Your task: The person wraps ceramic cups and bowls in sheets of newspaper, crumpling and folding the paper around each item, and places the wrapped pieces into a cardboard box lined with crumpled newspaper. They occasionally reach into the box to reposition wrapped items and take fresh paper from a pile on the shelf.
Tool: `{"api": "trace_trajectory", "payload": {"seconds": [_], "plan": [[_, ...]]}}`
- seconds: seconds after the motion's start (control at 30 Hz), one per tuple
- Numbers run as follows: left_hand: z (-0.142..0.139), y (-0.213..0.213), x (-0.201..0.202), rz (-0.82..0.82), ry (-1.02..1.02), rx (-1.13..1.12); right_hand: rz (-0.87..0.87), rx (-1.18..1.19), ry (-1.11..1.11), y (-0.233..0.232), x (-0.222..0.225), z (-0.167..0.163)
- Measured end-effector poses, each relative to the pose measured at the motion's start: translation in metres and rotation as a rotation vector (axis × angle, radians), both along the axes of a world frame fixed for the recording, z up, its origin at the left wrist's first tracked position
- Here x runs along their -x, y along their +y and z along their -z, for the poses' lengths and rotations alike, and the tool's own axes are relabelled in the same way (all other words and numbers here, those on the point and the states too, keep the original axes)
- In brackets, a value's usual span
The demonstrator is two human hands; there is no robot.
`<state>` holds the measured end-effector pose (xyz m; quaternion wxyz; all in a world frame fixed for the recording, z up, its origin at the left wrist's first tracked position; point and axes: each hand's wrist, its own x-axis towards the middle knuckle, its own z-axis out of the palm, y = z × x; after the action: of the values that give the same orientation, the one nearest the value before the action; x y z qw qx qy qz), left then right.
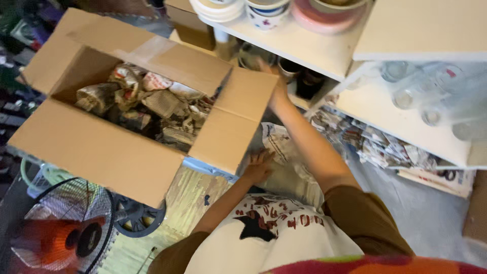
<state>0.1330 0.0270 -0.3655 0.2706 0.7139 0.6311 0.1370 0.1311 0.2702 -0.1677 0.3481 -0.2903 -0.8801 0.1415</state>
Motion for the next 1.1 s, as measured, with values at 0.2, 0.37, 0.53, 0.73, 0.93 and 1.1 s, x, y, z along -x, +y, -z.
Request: {"api": "trace_trajectory", "payload": {"seconds": [0.2,0.37,0.53,0.73,0.93,1.1], "plan": [[0.007,0.007,0.014,-0.016,-0.062,-0.179,-0.076,0.710,-0.338,-0.082,-0.160,0.083],[-0.008,0.036,0.012,-0.088,0.068,0.031,0.114,0.450,-0.945,-0.141,-0.251,0.142],[-0.024,0.061,-0.031,-0.161,0.669,-0.453,0.068,0.498,-0.591,-0.195,-0.262,0.161],[-0.023,0.075,-0.055,0.569,0.096,-0.362,0.039,0.521,-0.555,-0.207,-0.271,0.160],[-0.029,0.078,-0.012,0.079,0.322,-0.074,0.229,0.638,-0.172,-0.201,-0.297,0.151],[-0.038,0.055,-0.009,-0.011,0.375,0.045,0.690,0.685,-0.452,-0.192,-0.275,0.144]]}}
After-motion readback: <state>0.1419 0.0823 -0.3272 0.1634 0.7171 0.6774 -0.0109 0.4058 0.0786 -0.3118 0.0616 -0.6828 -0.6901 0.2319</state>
